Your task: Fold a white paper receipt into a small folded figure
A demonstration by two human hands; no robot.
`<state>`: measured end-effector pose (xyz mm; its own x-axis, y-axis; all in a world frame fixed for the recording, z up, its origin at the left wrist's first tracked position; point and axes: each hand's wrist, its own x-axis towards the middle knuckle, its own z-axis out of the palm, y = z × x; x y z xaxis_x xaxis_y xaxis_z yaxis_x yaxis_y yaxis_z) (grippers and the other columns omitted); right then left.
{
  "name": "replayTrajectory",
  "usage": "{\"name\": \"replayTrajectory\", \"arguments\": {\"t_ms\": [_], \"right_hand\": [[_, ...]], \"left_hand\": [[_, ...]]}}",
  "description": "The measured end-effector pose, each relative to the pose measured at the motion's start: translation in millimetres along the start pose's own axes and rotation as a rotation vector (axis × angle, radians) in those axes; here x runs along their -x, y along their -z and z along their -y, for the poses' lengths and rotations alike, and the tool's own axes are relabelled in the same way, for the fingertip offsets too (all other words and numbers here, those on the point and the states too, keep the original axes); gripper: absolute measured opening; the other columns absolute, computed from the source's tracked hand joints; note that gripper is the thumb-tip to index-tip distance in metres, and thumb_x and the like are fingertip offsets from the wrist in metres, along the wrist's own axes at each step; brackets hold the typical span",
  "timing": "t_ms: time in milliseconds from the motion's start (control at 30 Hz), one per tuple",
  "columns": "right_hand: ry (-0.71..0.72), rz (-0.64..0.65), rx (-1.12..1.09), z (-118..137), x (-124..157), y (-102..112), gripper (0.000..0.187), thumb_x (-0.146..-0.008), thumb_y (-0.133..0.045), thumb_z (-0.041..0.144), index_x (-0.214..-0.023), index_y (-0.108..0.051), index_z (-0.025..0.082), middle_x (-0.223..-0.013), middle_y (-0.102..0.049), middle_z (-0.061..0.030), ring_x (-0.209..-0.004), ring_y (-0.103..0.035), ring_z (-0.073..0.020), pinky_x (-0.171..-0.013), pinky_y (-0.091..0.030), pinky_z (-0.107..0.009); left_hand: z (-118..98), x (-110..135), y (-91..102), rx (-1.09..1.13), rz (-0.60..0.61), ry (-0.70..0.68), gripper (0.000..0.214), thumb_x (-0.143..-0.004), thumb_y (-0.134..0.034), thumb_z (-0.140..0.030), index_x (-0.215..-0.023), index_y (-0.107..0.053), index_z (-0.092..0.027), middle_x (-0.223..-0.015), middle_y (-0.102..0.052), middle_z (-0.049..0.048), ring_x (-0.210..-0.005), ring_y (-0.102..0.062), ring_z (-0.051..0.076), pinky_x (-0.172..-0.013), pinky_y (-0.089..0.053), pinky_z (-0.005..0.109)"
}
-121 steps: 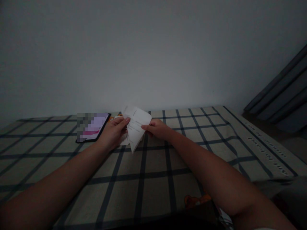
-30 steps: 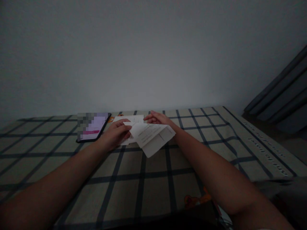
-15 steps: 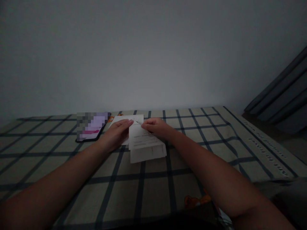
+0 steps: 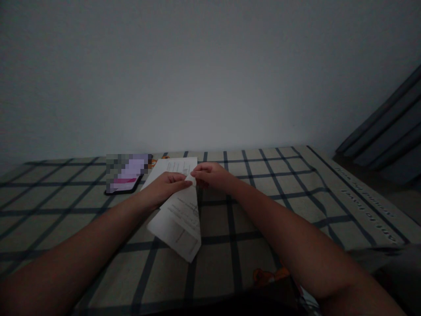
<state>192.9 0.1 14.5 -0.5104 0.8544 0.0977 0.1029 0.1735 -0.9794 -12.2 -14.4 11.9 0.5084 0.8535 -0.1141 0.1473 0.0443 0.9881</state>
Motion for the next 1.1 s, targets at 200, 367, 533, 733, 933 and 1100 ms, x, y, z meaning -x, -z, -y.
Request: {"name": "replayTrajectory", "arguments": {"t_ms": [200, 367, 533, 733, 933, 1100], "right_hand": [[0.06, -0.101, 0.027, 5.4, 0.7, -1.7, 0.025, -0.08, -0.064, 0.039, -0.075, -0.059, 0.016, -0.059, -0.057, 0.0027, -0.055, -0.052, -0.0084, -0.054, -0.04, -0.022], [0.086, -0.145, 0.005, 5.8, -0.1, -0.1, 0.026, -0.078, -0.066, 0.041, -0.077, -0.06, 0.015, -0.061, -0.058, 0.0027, -0.057, -0.053, -0.0091, -0.056, -0.042, -0.024], [0.057, -0.122, 0.009, 5.1, -0.1, 1.1, 0.025, -0.078, -0.067, 0.039, -0.078, -0.063, 0.015, -0.062, -0.059, 0.0015, -0.058, -0.054, -0.0093, -0.058, -0.044, -0.024], [0.048, -0.117, -0.029, -0.3, -1.8, 3.5, 0.025, -0.077, -0.069, 0.039, -0.077, -0.062, 0.015, -0.063, -0.061, 0.001, -0.059, -0.056, -0.0095, -0.058, -0.045, -0.024], [0.025, -0.12, -0.045, -0.5, -1.6, 4.2, 0.026, -0.076, -0.071, 0.039, -0.076, -0.062, 0.014, -0.063, -0.061, 0.0009, -0.058, -0.057, -0.0096, -0.057, -0.044, -0.024], [-0.006, -0.117, -0.06, 4.1, -0.1, 2.6, 0.026, -0.075, -0.071, 0.039, -0.075, -0.061, 0.014, -0.063, -0.061, 0.001, -0.058, -0.056, -0.0092, -0.057, -0.045, -0.024]], "left_hand": [[-0.4, -1.5, -0.2, -0.048, -0.097, -0.071, 0.027, -0.077, -0.07, -0.043, -0.082, -0.075, -0.017, -0.07, -0.071, 0.0069, -0.056, -0.061, 0.016, -0.05, -0.044, 0.025], [1.4, -2.3, -0.1, -0.047, -0.138, -0.101, 0.028, -0.077, -0.07, -0.044, -0.081, -0.076, -0.017, -0.076, -0.073, 0.0084, -0.062, -0.063, 0.018, -0.056, -0.047, 0.027], [0.7, -2.3, -0.1, -0.103, -0.116, -0.106, 0.026, -0.078, -0.069, -0.043, -0.082, -0.076, -0.018, -0.076, -0.073, 0.0086, -0.062, -0.063, 0.018, -0.055, -0.046, 0.026], [0.3, -3.3, -0.3, -0.146, -0.125, -0.127, 0.025, -0.078, -0.069, -0.042, -0.082, -0.076, -0.018, -0.077, -0.073, 0.0087, -0.064, -0.063, 0.018, -0.056, -0.046, 0.026], [0.0, -3.0, -0.2, -0.129, -0.098, -0.107, 0.025, -0.077, -0.069, -0.043, -0.082, -0.076, -0.018, -0.075, -0.072, 0.0074, -0.062, -0.063, 0.018, -0.054, -0.046, 0.027], [0.1, -4.3, 1.1, -0.168, -0.09, -0.128, 0.026, -0.077, -0.07, -0.042, -0.081, -0.075, -0.017, -0.078, -0.073, 0.0076, -0.065, -0.063, 0.018, -0.057, -0.047, 0.027]]}}
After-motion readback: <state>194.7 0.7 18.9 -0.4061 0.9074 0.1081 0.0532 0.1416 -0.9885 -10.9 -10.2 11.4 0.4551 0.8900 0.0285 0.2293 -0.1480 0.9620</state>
